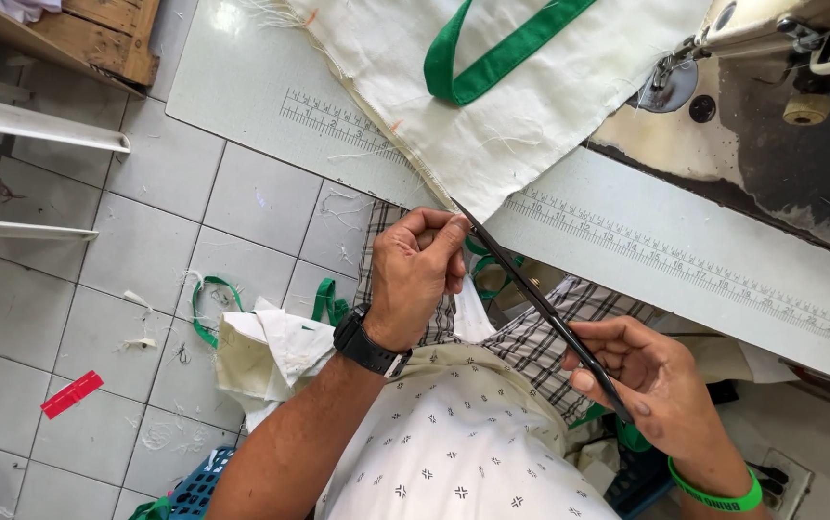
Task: The person sews a white fabric bag with green straps using a sewing machine. They then use scissors to trim excess threads and fabric from the bag's edges and straps. Finally, they fold and align the bag's edges, preparing it for further sewing.
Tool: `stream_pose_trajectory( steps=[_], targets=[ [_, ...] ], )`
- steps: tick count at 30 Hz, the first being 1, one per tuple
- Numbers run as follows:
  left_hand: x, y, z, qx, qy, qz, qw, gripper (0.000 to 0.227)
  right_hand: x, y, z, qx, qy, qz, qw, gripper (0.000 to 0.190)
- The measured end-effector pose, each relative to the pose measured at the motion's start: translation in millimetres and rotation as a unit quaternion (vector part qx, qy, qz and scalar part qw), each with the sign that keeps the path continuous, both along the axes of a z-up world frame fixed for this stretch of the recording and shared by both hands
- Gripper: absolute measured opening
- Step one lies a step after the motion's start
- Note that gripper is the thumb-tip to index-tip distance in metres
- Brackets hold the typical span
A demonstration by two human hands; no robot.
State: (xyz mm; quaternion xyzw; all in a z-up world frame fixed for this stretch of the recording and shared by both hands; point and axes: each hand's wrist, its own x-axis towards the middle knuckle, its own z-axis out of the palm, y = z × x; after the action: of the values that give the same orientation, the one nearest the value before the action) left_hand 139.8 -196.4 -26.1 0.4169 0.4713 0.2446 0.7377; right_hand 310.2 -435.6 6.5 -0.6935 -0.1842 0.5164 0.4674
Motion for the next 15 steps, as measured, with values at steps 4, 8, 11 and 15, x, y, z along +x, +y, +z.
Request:
stream_pose_trajectory(
  steps=[4,8,11,15],
  targets=[
    [1,-1,-3,-0.001,0.009,0.000,1.000,0.012,2,5,-1,0.046,0.022,0.011,0.999,0.054],
    [2,-2,-5,0.026,0.023,-0.009,0.999,0.013,3,7,-3,0.055,0.053,0.017,0.997,0.107],
    [2,-1,0,0.039,0.052,-0.024,0.998,0.013,4,10,-1,0.058,0.041,0.025,0.997,0.071],
    [3,-1,-1,0.062,0.078,-0.034,0.994,0.018,6,8,3,0.048,0.026,0.035,0.998,0.061]
  ],
)
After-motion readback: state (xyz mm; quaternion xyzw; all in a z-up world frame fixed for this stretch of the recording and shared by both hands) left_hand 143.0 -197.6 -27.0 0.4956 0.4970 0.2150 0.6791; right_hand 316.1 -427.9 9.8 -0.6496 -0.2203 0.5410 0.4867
